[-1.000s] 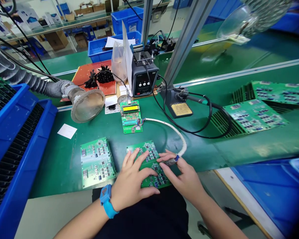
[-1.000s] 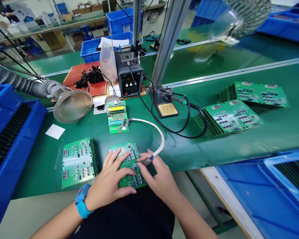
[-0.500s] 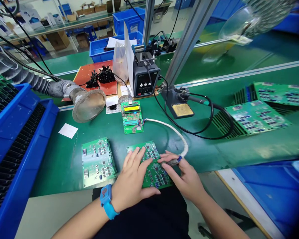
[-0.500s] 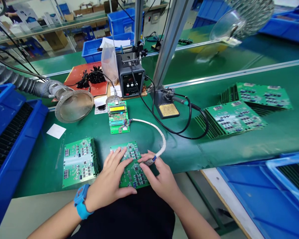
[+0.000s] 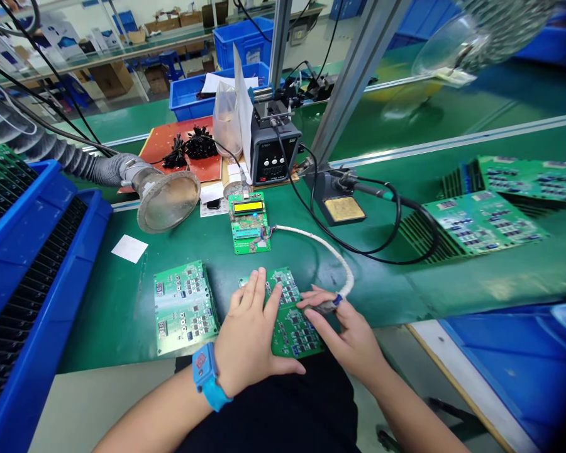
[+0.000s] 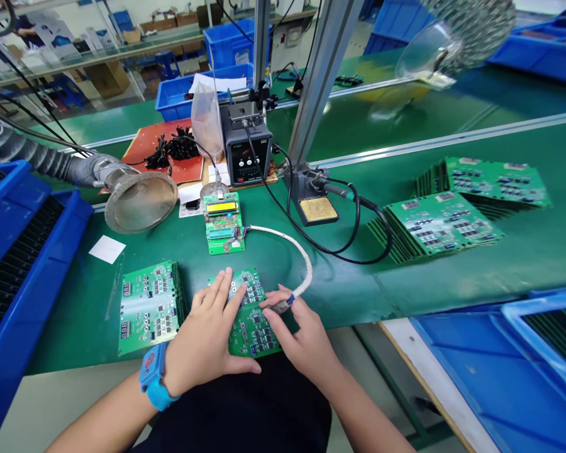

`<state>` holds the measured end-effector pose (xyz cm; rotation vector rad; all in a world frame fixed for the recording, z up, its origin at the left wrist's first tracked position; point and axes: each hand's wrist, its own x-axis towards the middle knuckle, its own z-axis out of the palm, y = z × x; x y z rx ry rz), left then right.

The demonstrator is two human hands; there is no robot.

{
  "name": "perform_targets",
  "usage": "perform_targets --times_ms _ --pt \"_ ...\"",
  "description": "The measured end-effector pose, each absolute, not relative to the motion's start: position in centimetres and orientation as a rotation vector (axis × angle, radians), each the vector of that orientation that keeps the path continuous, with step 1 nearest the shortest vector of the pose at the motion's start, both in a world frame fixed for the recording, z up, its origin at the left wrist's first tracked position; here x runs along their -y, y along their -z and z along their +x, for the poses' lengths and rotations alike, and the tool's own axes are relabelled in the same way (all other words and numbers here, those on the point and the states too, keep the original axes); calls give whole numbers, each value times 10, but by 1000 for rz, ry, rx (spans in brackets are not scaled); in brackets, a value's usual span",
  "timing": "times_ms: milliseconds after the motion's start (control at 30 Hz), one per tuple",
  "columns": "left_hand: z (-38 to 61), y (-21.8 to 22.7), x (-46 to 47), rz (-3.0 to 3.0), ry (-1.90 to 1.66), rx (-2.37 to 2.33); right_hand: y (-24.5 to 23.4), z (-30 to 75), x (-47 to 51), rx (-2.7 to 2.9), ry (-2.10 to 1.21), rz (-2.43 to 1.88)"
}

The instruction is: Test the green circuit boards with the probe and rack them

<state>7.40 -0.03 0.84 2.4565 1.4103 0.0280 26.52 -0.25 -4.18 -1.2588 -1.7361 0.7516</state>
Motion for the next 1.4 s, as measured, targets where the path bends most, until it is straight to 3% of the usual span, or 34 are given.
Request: perform_targets --times_ms 1400 --pt "77 -18 -8 2342 93 -1444 47 264 4 1704 -730 -1248"
